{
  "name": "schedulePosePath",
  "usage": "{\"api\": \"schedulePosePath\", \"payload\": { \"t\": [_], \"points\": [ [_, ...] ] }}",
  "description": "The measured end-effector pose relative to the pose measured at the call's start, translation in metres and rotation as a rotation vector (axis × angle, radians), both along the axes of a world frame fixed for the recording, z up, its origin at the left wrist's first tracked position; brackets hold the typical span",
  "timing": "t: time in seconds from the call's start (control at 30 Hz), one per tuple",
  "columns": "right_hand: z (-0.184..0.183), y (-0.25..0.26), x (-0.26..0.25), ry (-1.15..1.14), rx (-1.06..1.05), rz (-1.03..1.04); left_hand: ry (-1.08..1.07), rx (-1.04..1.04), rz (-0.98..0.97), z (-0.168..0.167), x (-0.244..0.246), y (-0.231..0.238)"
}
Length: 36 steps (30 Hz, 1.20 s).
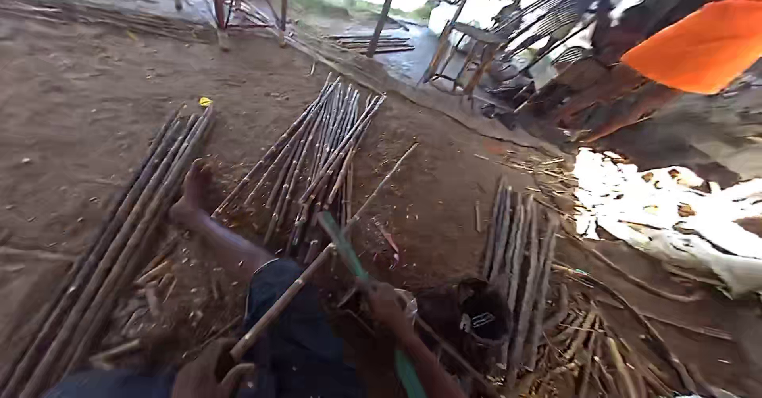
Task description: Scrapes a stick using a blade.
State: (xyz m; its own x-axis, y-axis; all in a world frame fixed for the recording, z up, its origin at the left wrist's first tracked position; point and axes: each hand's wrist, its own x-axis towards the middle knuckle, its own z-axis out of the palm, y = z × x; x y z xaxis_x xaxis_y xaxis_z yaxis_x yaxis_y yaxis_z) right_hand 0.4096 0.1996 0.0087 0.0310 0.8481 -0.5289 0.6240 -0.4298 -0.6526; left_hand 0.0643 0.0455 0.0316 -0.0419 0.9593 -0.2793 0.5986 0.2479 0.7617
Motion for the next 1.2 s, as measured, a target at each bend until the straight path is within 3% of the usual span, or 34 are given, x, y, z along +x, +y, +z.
{"api": "schedulePosePath", "payload": {
  "t": [0.07,0.13,0.27,0.3,0.47,0.6,0.73,0.87,1.0,1.1,1.2],
  "points": [
    [-0.028,0.008,0.014,0.138,0.026,-0.206,0.010,0.012,0.055,-0.014,0.003,-0.001],
    [-0.042,0.001,0.010,0.168,0.026,-0.231,-0.093,-0.028,0.113,-0.028,0.007,0.005],
    [-0.033,-0.066,-0.028,-0.015,0.035,0.370,-0.351,-0.118,0.183,-0.038,0.018,0.024],
    [-0.030,-0.076,-0.034,-0.030,0.041,0.428,-0.388,-0.128,0.200,-0.039,0.018,0.025],
    [-0.048,-0.050,-0.017,0.113,0.027,-0.039,-0.448,-0.135,0.190,-0.045,0.021,0.031],
    [-0.030,-0.081,-0.041,-0.009,-0.008,0.415,-0.540,-0.132,0.207,-0.053,0.024,0.041],
    [-0.039,-0.065,-0.034,0.001,0.027,0.156,-0.576,-0.119,0.194,-0.057,0.030,0.052],
    [-0.023,-0.081,-0.051,-0.085,0.054,0.374,-0.615,-0.115,0.172,-0.063,0.031,0.057],
    [-0.040,-0.068,-0.040,-0.027,0.079,0.164,-0.627,-0.148,0.137,-0.064,0.031,0.062],
    [-0.027,-0.082,-0.050,-0.083,0.063,0.354,-0.651,-0.135,0.173,-0.064,0.034,0.060],
    [-0.037,-0.068,-0.042,-0.036,0.056,0.173,-0.654,-0.119,0.197,-0.063,0.039,0.061]
  ]
}}
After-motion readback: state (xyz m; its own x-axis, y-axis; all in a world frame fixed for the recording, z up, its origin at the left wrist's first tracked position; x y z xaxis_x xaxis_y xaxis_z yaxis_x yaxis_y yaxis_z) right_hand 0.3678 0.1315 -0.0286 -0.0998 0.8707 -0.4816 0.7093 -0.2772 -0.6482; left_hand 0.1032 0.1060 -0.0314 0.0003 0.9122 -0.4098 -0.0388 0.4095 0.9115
